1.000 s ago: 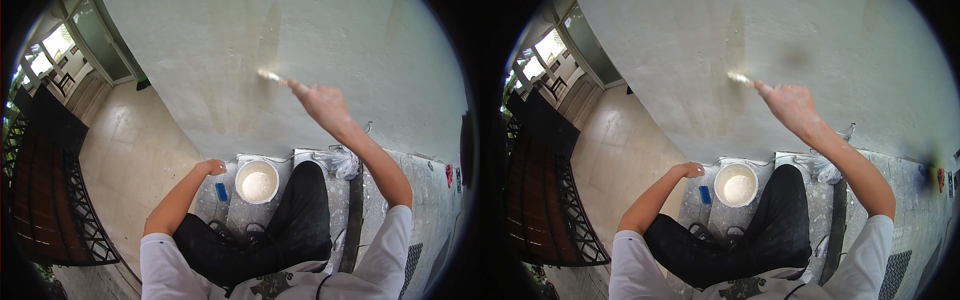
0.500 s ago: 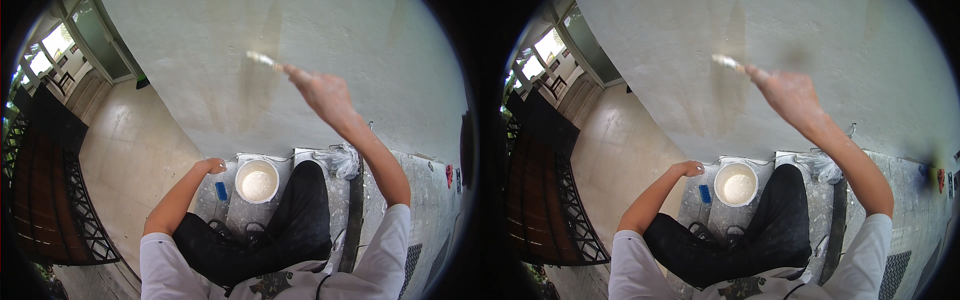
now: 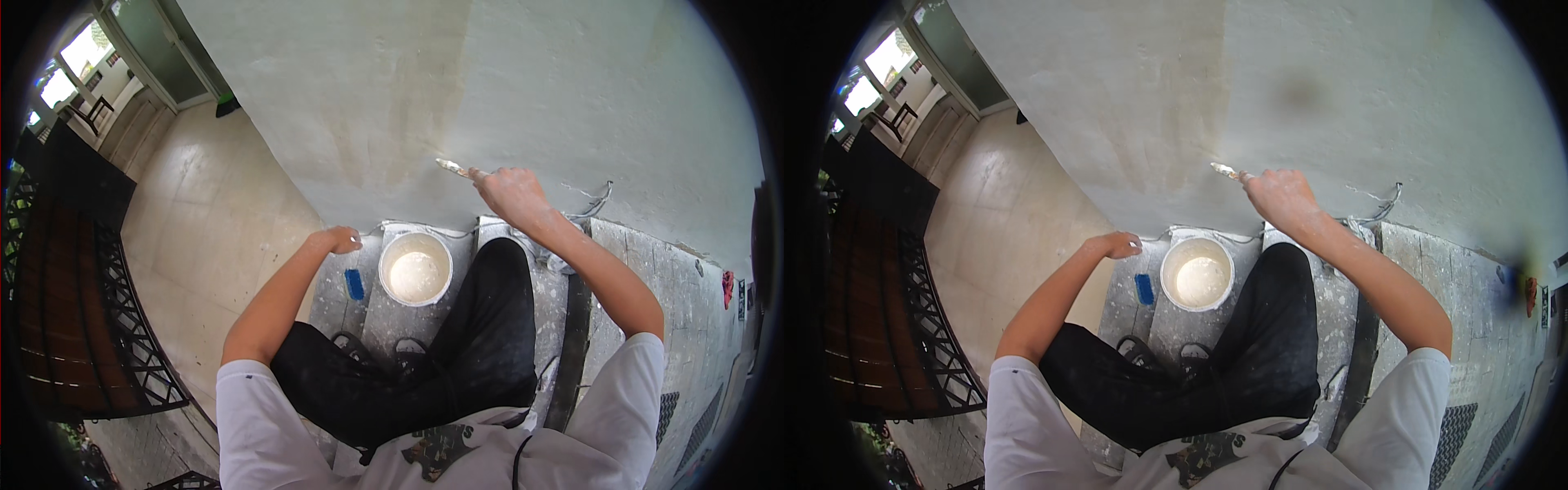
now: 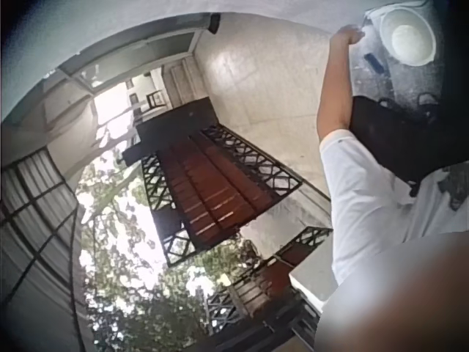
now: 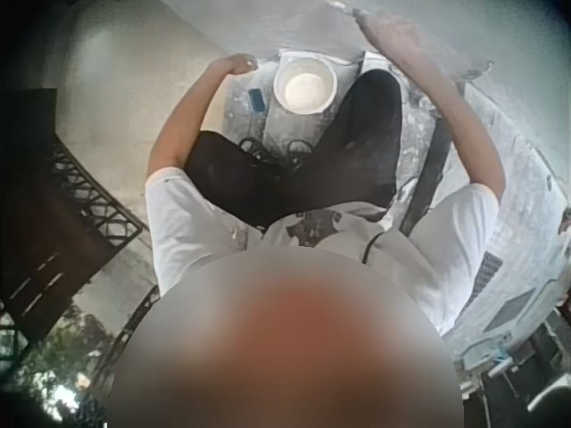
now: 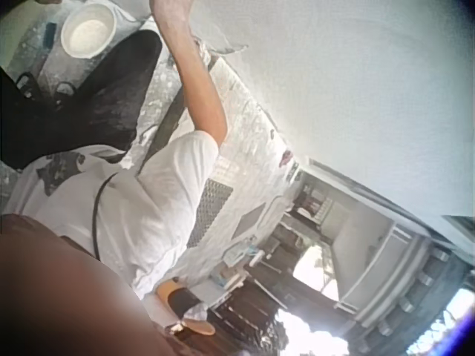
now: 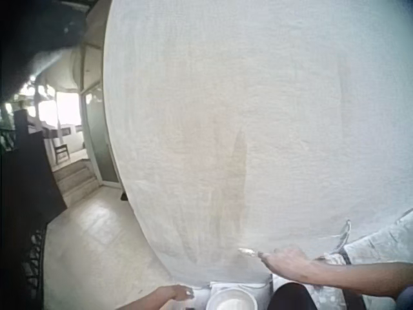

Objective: The person patches and smooths a wall using wall putty, applying it with a brush and a putty knife.

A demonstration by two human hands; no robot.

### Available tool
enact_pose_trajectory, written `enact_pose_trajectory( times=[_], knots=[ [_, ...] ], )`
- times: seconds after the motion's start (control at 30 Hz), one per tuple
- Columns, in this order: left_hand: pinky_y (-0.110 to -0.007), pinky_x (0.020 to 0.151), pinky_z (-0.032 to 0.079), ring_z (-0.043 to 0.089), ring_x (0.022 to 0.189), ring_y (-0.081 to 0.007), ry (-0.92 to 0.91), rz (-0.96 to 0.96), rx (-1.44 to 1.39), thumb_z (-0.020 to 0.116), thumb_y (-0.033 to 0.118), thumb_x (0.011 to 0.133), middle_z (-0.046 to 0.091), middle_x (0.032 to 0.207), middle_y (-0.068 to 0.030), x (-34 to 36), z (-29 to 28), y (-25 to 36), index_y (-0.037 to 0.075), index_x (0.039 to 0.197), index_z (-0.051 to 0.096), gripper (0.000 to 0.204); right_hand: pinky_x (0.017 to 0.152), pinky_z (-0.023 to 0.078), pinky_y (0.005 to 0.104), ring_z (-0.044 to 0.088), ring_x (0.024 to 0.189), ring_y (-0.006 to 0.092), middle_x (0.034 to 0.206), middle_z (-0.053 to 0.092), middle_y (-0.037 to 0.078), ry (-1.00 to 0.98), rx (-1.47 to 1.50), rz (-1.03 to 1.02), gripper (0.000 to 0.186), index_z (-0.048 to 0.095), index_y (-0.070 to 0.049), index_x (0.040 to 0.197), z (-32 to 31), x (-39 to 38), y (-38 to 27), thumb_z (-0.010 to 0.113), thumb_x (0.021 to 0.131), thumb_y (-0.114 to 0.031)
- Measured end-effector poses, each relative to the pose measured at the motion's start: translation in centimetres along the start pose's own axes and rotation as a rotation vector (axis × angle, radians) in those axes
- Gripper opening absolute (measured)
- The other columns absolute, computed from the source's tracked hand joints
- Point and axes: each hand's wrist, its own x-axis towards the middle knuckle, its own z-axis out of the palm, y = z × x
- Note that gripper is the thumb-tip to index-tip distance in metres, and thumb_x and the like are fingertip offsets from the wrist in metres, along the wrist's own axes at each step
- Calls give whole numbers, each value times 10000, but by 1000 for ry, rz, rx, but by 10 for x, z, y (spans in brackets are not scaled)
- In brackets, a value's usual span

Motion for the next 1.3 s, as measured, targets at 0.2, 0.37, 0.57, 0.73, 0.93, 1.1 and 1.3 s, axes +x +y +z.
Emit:
enact_pose_trajectory(
  times=[0.2, 0.37, 0.57, 0.73, 0.93, 1.1, 1.3],
  knots=[
    [-407, 965, 400, 509, 1136, -340, -7, -49, -59, 521, 421, 831, 557, 1209, -171, 6, -7, 4, 84, 1135, 600, 460, 542, 511, 410, 650, 638, 298, 664, 633, 127, 11, 5, -41, 179, 612, -85, 977, 53, 18, -9, 502, 845, -136],
    [-414, 963, 399, 508, 1137, -339, 80, -16, -114, 518, 390, 833, 557, 1205, -176, 4, -4, 0, 77, 1158, 582, 456, 519, 506, 404, 649, 635, 297, 676, 634, 126, 51, -39, -40, 160, 598, -72, 964, 13, 44, 0, 506, 841, -116],
    [-410, 971, 395, 503, 1146, -335, 11, -80, -29, 510, 399, 845, 547, 1225, -170, -12, -8, -9, 83, 1175, 576, 462, 507, 489, 413, 620, 580, 308, 651, 617, 121, 194, 1, 101, 244, 591, -148, 1094, -50, 16, -10, 511, 869, -199],
    [-406, 972, 396, 506, 1143, -329, 14, -84, -62, 514, 397, 844, 549, 1220, -173, -11, -23, 7, 89, 1157, 591, 446, 474, 493, 363, 630, 578, 237, 694, 624, 77, 211, -175, 120, 447, 458, -124, 1273, 42, 4, -6, 510, 830, -96],
    [-391, 950, 404, 523, 1112, -321, 49, -26, -58, 497, 380, 869, 567, 1182, -173, -19, -18, 11, 73, 1145, 578, 421, 522, 512, 360, 655, 643, 242, 740, 645, 78, -48, -82, 13, 384, 501, -92, 1213, 166, 4, -32, 500, 828, -83],
    [-382, 963, 397, 517, 1126, -326, 47, -33, -86, 489, 403, 873, 563, 1193, -178, -35, -12, -2, 68, 1167, 567, 452, 522, 508, 411, 650, 638, 284, 689, 639, 112, -49, 16, 116, 237, 578, -139, 1086, 127, -2, -28, 493, 866, -159],
    [-380, 958, 401, 524, 1117, -327, 28, -62, -73, 492, 405, 872, 571, 1178, -179, -31, -10, -11, 63, 1146, 574, 446, 506, 485, 422, 617, 585, 316, 658, 619, 126, 261, 96, 207, 261, 588, -189, 1133, 46, 2, -27, 489, 909, -281]
  ],
)
